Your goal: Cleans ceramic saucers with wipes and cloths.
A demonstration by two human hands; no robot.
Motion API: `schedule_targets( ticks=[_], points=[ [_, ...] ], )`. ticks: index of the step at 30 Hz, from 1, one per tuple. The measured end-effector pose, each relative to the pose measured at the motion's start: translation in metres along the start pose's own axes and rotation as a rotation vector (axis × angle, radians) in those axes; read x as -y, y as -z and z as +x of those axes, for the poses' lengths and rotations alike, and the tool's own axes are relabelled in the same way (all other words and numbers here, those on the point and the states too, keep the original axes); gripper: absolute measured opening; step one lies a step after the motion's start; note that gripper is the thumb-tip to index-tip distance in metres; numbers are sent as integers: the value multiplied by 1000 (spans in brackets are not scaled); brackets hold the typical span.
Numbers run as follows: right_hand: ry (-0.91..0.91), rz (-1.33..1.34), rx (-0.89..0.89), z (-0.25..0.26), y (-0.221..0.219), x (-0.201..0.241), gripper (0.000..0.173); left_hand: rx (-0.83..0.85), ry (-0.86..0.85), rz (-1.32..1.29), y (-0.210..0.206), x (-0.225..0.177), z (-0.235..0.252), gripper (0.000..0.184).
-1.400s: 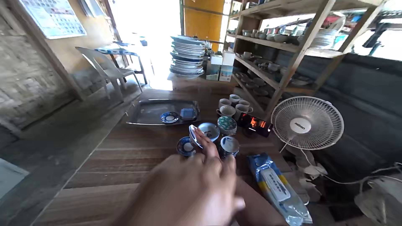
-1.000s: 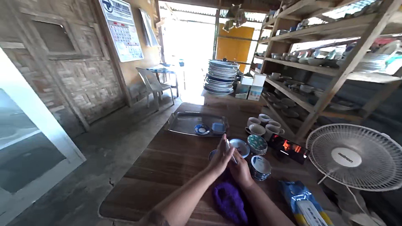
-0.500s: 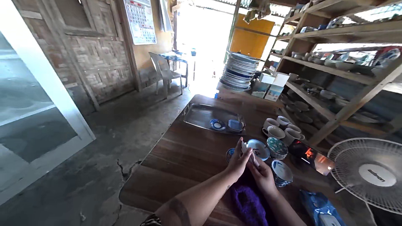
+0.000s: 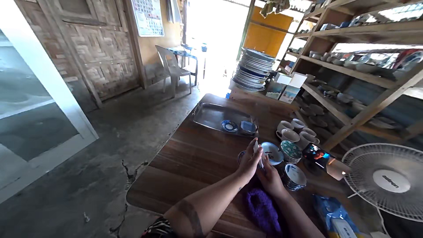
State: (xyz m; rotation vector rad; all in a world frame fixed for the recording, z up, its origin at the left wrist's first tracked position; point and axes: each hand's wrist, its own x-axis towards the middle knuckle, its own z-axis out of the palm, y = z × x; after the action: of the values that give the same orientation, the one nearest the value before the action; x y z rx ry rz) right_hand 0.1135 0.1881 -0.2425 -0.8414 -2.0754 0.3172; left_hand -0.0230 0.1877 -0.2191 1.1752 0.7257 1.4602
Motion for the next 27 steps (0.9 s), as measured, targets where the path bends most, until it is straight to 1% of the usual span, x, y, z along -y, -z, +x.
schedule_targets(
  ticks=[1, 3, 5, 7, 9, 12, 15, 18, 22, 24, 27],
  points=[
    [10, 15, -23, 0, 0, 0, 45, 41, -24, 17, -2, 1, -2, 62],
    [18, 65, -47, -1, 2, 2, 44, 113, -53, 57, -4, 5, -6, 64],
    [33, 134, -66, -3, 3, 3, 46, 169, -40, 57, -7, 6, -9, 64],
    [72, 184, -104, -5, 4, 6, 41, 177, 3, 43, -8, 3, -12, 65],
    [99, 231, -103, -5, 6, 10, 42, 153, 22, 35, -6, 2, -10, 66],
    [136, 271, -119, -2, 6, 16, 44, 92, 1, -3, -1, 2, -5, 70],
    [127, 247, -124, -1, 5, 14, 45, 5, 5, -54, 3, 0, -1, 72],
    [107, 218, -55, 1, 7, 6, 45, -65, 11, -84, 6, -1, 2, 66],
    [50, 160, 26, 1, 9, 3, 69, -47, 27, -52, 5, -1, 2, 65],
    [-4, 130, 45, 1, 11, 1, 77, 6, 46, -6, 1, -2, -2, 67],
    [-42, 131, 33, -3, 12, 2, 86, 95, 90, 23, -5, -3, -6, 64]
  ],
)
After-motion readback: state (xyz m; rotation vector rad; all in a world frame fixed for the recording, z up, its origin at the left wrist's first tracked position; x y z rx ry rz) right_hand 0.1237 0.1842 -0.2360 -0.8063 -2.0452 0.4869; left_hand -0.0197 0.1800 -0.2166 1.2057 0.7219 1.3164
